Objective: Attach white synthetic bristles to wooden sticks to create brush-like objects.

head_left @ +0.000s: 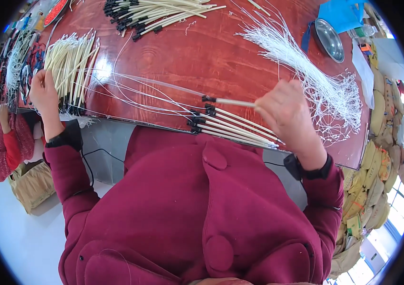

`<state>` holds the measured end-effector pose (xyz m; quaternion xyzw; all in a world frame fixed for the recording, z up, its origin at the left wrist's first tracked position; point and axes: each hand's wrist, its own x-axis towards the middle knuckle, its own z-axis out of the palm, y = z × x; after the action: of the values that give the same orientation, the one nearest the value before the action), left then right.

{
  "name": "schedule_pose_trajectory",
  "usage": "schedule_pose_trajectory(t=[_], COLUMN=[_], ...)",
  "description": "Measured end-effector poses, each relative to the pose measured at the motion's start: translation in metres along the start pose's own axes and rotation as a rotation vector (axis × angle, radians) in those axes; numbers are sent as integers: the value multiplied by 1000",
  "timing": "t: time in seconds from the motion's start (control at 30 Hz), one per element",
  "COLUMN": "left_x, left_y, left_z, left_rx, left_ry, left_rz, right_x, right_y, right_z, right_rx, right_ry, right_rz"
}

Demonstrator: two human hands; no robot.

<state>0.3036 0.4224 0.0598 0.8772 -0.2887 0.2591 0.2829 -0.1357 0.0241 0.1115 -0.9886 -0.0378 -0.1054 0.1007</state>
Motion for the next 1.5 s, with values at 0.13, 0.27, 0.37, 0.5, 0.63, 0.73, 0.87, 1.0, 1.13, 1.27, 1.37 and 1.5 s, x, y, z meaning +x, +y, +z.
schedule_pose_trajectory(t=[0.13,0.27,0.37,0.5,0.63,0.73,0.87,1.0,1.13,1.27,1.37,1.5], left_x=[-21,-38,-45,-43,-35,-35,-45,-61,-76,-88,-85,-94], left_y=[-6,-9,-8,71,129,187,284,361,406,422,418,409], left_z=[-16,-17,-20,-9,5,37,87,143,187,215,218,198], left_rx=[117,79,14,-10,-199,-497,-553,-472,-479,-564,-563,-512], left_ry=[-33,-104,-257,-192,-204,-424,-711,-871,-802,-780,-806,-750], left_rz=[-108,-90,-152,-239,-138,90,598,977,1031,985,1022,1024], right_x=[-23,-39,-37,-35,-37,-37,-44,-60,-60,-67,-71,-72], right_y=[-20,-23,-30,-34,-17,-1,14,8,5,0,1,6], right_z=[23,31,31,40,29,23,37,56,57,54,52,52], right_rx=[149,133,230,240,158,83,-52,-139,-89,-69,-76,-90], right_ry=[-63,-124,-94,21,110,124,89,6,-91,-132,-135,-128], right_rz=[27,80,118,194,267,335,493,646,694,679,659,608])
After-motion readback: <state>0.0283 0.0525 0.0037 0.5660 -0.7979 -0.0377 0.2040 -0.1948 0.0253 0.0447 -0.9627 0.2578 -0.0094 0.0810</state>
